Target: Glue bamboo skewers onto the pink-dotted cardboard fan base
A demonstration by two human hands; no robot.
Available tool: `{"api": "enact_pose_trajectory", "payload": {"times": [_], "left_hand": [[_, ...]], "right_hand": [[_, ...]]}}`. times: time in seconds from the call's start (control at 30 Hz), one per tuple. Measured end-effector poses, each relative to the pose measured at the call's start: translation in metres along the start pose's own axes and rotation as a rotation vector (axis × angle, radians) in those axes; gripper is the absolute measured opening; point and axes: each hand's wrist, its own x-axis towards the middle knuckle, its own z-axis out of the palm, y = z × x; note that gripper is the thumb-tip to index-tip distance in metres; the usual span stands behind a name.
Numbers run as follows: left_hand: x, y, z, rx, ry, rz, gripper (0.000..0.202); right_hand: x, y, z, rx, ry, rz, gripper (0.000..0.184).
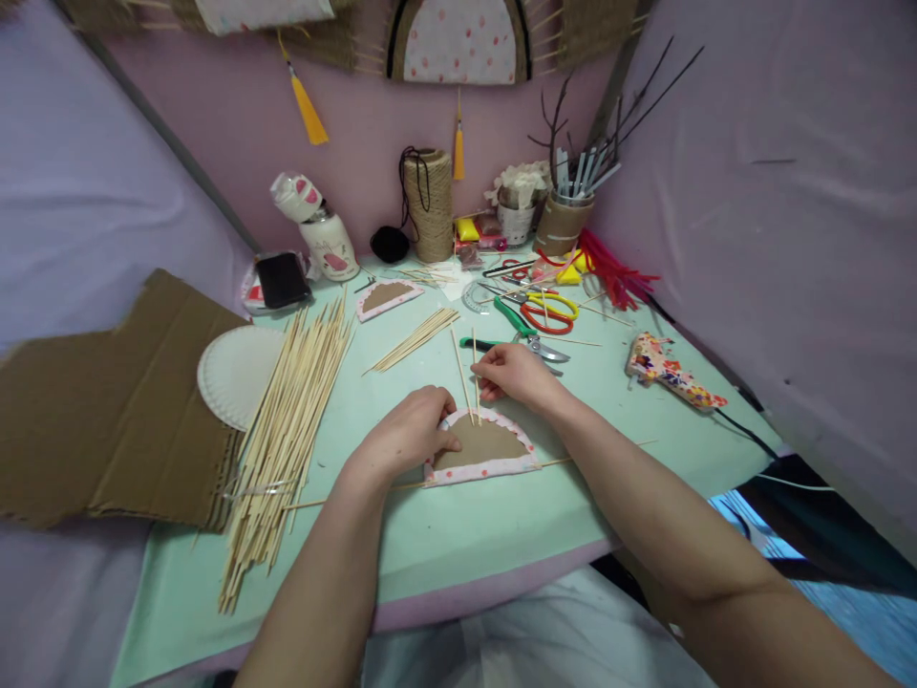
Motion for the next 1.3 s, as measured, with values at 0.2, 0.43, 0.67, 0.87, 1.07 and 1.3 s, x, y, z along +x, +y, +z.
{"api": "enact_pose_trajectory", "payload": {"times": [0.2,0.43,0.67,0.87,1.07,1.3], "left_hand": [[-0.002,0.003,0.0,0.013,0.002,-0.02,0.04],[-0.005,0.008,0.001,0.091,-0.013,0.009,0.054],[-0.008,0.013,0.0,0.109,-0.051,0.016,0.065],[-0.01,0.017,0.001,0.149,-0.05,0.015,0.065],[-0.011,0.023,0.0,0.127,-0.032,-0.023,0.057],[-0.009,0.029,0.002,0.152,-0.014,-0.078,0.045]], "right_hand": [[-0.005,0.0,-0.007,-0.124,0.037,-0.072,0.013],[-0.031,-0.02,-0.028,-0.627,0.049,-0.483,0.002],[-0.009,-0.027,-0.041,-0.907,-0.366,-0.866,0.019],[0.013,-0.03,-0.043,-0.969,-0.508,-0.946,0.016],[0.019,-0.031,-0.039,-0.903,-0.637,-0.981,0.016],[0.024,-0.032,-0.039,-0.898,-0.682,-0.945,0.016]]}}
